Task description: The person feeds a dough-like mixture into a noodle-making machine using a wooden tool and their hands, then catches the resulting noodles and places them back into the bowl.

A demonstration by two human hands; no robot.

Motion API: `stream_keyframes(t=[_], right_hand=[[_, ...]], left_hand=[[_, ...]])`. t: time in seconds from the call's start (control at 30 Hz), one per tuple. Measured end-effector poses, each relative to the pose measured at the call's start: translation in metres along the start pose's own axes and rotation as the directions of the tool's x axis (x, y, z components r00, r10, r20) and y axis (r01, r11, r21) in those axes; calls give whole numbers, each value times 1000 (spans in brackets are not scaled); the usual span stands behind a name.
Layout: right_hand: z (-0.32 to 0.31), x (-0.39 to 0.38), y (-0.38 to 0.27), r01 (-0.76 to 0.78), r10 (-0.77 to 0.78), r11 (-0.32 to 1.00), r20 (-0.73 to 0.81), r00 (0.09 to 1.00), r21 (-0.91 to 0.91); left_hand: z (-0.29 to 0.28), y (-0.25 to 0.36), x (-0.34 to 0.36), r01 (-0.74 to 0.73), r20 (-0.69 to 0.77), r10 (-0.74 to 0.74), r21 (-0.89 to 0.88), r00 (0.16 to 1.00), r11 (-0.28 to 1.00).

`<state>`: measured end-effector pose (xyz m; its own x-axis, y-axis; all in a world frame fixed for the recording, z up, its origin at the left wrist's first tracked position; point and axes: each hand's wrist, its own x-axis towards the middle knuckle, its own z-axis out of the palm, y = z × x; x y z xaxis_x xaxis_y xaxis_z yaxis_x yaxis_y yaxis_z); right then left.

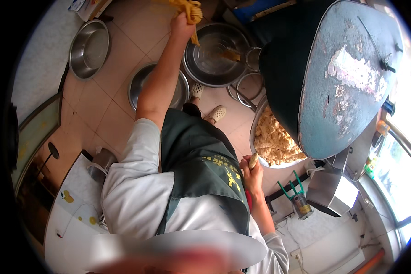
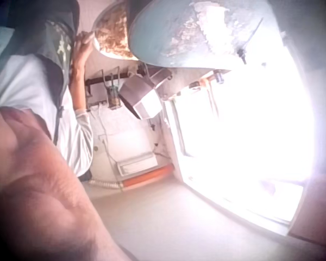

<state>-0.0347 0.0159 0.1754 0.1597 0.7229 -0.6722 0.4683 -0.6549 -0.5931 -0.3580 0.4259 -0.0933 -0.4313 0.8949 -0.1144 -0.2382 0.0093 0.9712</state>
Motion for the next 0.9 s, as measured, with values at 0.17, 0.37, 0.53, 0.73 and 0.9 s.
stream_keyframes(t=[0.17, 0.37, 0.53, 0.73, 0.9], right_hand=[[6, 3, -14, -33, 33, 999, -1, 999, -16], [14, 1, -25, -74, 74, 997, -33, 997, 5], [16, -4, -18, -69, 69, 997, -2, 998, -24], [6, -4, -16, -4, 5, 996, 4, 1000, -92], [-9, -17, 22, -32, 31, 999, -22, 999, -19]], left_hand=[[97, -9, -8, 182, 352, -120, -149, 928, 972], [135, -57, -137, -280, 477, 52, 420, 877, 863], [117, -64, -204, -259, 300, 108, 526, 948, 810], [154, -109, -297, 202, 130, -242, 260, 962, 944], [60, -91, -299, 587, 181, -593, 88, 785, 805]])
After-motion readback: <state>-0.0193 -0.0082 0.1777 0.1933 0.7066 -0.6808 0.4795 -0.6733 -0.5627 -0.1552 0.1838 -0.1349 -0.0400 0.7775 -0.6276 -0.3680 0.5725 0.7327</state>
